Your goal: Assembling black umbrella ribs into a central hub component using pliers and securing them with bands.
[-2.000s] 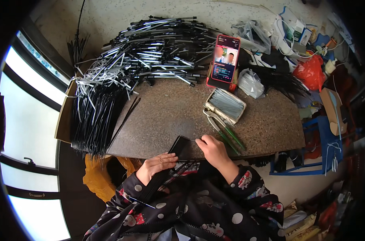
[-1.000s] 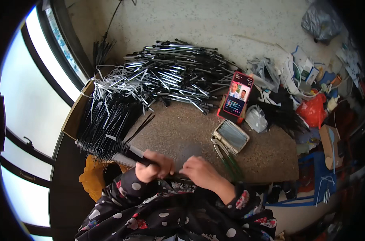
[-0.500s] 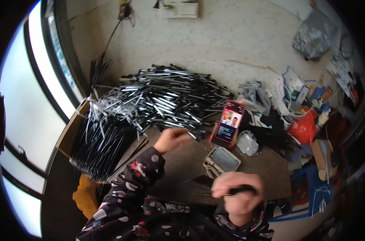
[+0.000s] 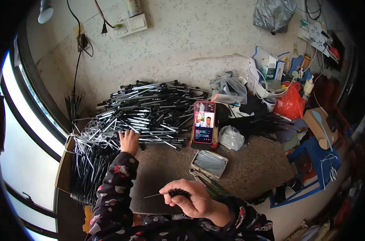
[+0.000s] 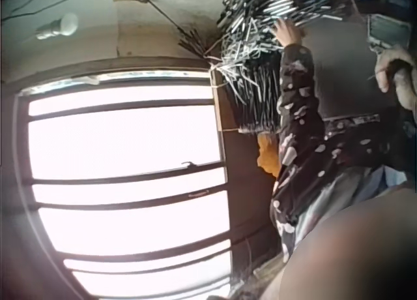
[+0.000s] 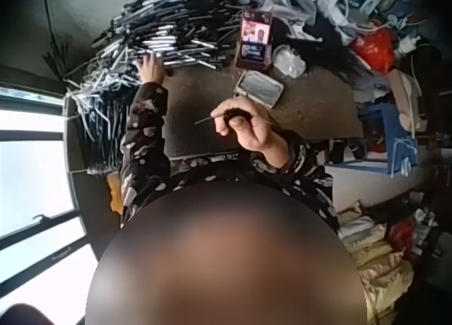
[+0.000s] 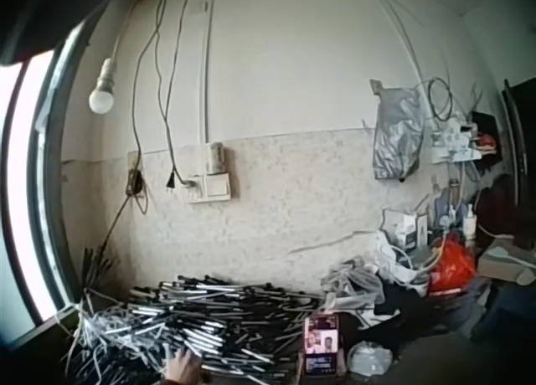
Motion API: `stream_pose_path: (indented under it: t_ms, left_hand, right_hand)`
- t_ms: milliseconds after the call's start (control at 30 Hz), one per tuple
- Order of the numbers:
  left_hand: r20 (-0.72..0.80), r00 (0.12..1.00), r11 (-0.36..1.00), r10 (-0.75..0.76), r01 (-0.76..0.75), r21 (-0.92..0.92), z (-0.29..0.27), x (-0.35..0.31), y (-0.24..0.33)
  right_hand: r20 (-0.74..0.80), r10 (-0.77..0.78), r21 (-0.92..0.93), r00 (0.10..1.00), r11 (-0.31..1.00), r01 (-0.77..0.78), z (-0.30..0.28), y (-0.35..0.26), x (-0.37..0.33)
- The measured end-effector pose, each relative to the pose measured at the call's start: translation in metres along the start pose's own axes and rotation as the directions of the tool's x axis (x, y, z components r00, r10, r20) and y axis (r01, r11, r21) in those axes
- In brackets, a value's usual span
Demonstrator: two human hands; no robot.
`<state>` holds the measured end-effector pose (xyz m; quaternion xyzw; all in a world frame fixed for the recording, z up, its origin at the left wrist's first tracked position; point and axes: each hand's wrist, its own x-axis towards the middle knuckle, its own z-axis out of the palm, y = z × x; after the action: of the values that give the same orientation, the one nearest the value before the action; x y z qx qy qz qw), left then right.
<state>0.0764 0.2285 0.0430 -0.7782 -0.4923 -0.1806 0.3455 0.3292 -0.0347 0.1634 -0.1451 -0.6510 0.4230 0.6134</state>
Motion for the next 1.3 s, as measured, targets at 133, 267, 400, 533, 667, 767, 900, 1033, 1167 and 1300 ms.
stream_pose_path:
  t_ms: [133,267,400,533,667,767,900,1033,1167,1300]
  left_hand:
    - [-0.035,0.999,0.999,0.036,-0.036,-0.010,-0.090,0.029,-0.013]
    - [0.003,0.970,0.931,-0.242,0.234,-0.282,-0.141,0.005,-0.021]
    - [0.217,0.912,0.162,-0.349,0.287,-0.944,-0.178,-0.017,0.006]
    - [-0.080,0.788,-0.100,-0.611,-0.177,-0.979,-0.271,0.010,0.033]
    - [-0.080,0.835,-0.328,-0.544,-0.299,-0.896,-0.289,-0.017,0.043]
    - [0.051,0.854,-0.409,-0.518,-0.194,-0.892,-0.271,-0.037,0.061]
    - [0.051,0.939,-0.610,-0.339,-0.178,-0.772,-0.284,-0.043,0.059]
    - [0.065,0.939,-0.519,-0.336,-0.127,-0.845,-0.271,-0.041,0.051]
    - [0.264,0.953,-0.179,-0.151,0.236,-0.955,-0.167,-0.106,0.068]
    - [0.510,0.821,0.320,-0.257,0.570,-0.757,-0.149,-0.230,0.085]
  right_hand:
    - [-0.083,-0.038,0.040,0.996,0.998,0.041,-0.006,0.002,-0.004]
    - [-0.173,-0.136,0.005,0.975,0.990,0.139,0.004,0.008,0.002]
    - [-0.290,-0.124,-0.095,0.949,0.990,0.100,0.022,0.022,0.009]
    - [-0.397,-0.156,-0.165,0.904,0.982,0.097,0.022,0.000,0.023]
    - [-0.385,-0.212,-0.146,0.898,0.975,0.167,0.038,-0.014,0.015]
    - [-0.389,-0.118,-0.179,0.914,0.983,0.050,0.046,-0.002,-0.001]
    - [-0.404,-0.122,-0.153,0.906,0.986,0.064,0.057,-0.022,-0.011]
    - [-0.385,-0.106,-0.223,0.917,0.975,0.019,0.061,-0.028,-0.011]
    - [-0.381,-0.104,-0.278,0.919,0.960,-0.007,0.053,-0.026,-0.026]
    - [-0.385,-0.096,-0.259,0.918,0.966,-0.007,0.044,-0.022,-0.031]
